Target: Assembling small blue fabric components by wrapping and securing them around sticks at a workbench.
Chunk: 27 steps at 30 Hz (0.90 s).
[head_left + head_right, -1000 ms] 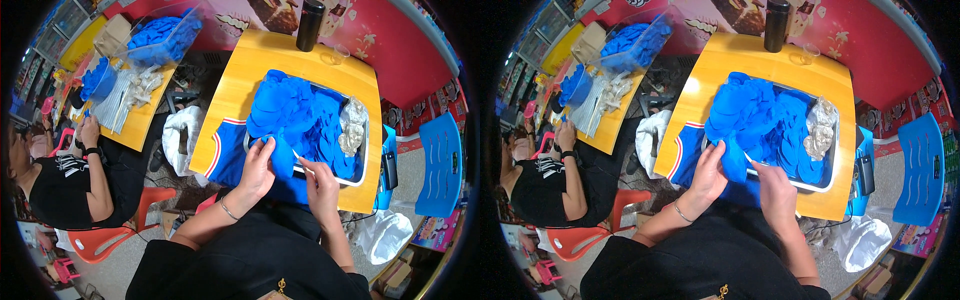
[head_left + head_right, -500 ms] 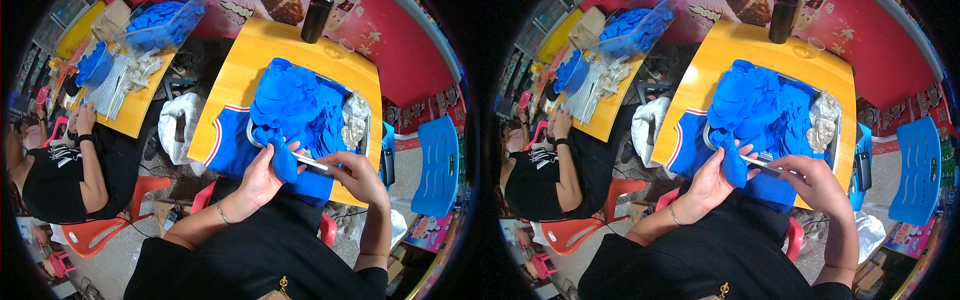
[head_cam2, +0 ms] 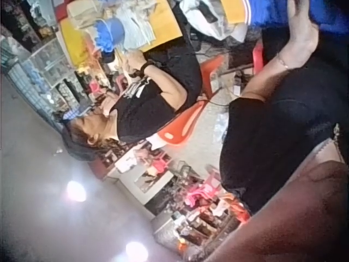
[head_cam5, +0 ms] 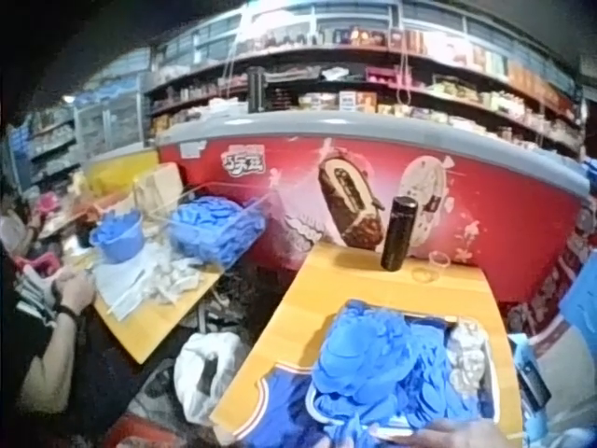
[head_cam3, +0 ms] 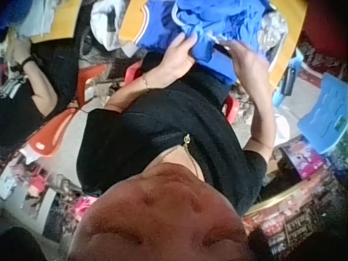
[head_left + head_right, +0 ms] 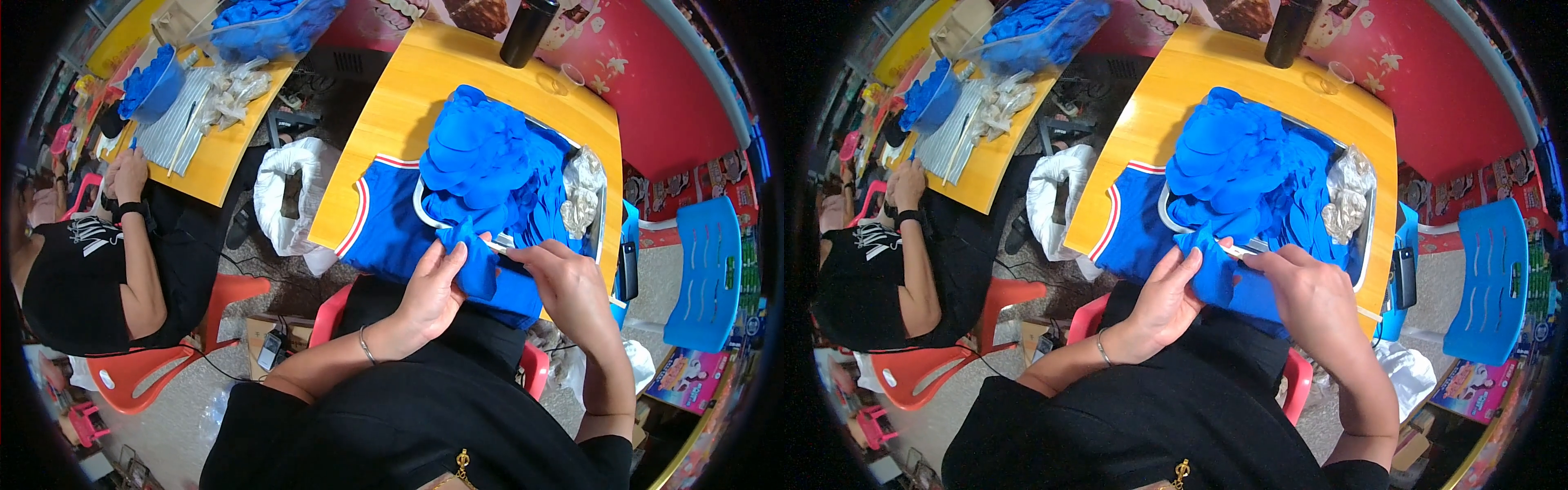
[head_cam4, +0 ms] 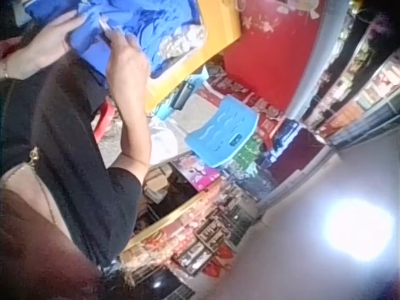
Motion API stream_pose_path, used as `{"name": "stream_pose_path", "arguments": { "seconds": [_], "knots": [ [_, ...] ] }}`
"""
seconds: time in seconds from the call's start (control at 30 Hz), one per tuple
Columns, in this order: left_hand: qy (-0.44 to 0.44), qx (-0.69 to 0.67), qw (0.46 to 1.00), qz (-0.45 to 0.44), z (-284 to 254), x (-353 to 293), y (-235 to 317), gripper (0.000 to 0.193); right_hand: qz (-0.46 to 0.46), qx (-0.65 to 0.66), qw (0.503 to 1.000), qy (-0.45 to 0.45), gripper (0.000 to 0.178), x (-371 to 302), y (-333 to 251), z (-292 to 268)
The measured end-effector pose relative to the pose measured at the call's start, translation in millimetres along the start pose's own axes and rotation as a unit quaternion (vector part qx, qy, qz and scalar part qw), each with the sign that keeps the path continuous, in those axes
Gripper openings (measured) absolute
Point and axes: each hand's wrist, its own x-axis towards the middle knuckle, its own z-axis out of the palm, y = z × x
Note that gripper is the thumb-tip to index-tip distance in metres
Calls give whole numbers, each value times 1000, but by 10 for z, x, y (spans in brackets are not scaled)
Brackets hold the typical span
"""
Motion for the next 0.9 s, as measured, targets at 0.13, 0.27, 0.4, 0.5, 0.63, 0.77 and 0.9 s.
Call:
{"name": "stream_pose_path", "arguments": {
  "seconds": [0.13,0.27,0.4,0.5,0.63,0.77,0.9],
  "knots": [
    [8,-4,1000,26,38,-13,67,36,-10,51,999,4,22,-18,-8,-118],
    [4,-4,1000,7,-29,-6,-1,35,-12,1,1000,-16,19,-13,-34,-110],
    [28,11,999,-29,-87,-12,-37,34,-30,-125,990,-60,28,-21,-91,-90],
    [55,15,997,-44,-95,0,-86,33,-46,-173,982,-54,32,-20,-138,-37],
    [80,8,995,-50,-76,-1,-84,32,-49,-196,977,-60,30,-2,-176,-5],
    [78,15,995,-65,-103,0,-96,29,-42,-218,974,-42,29,-9,-187,72],
    [89,19,993,-70,-104,-1,-98,23,-23,-216,976,-21,28,-19,-193,107]
  ]
}}
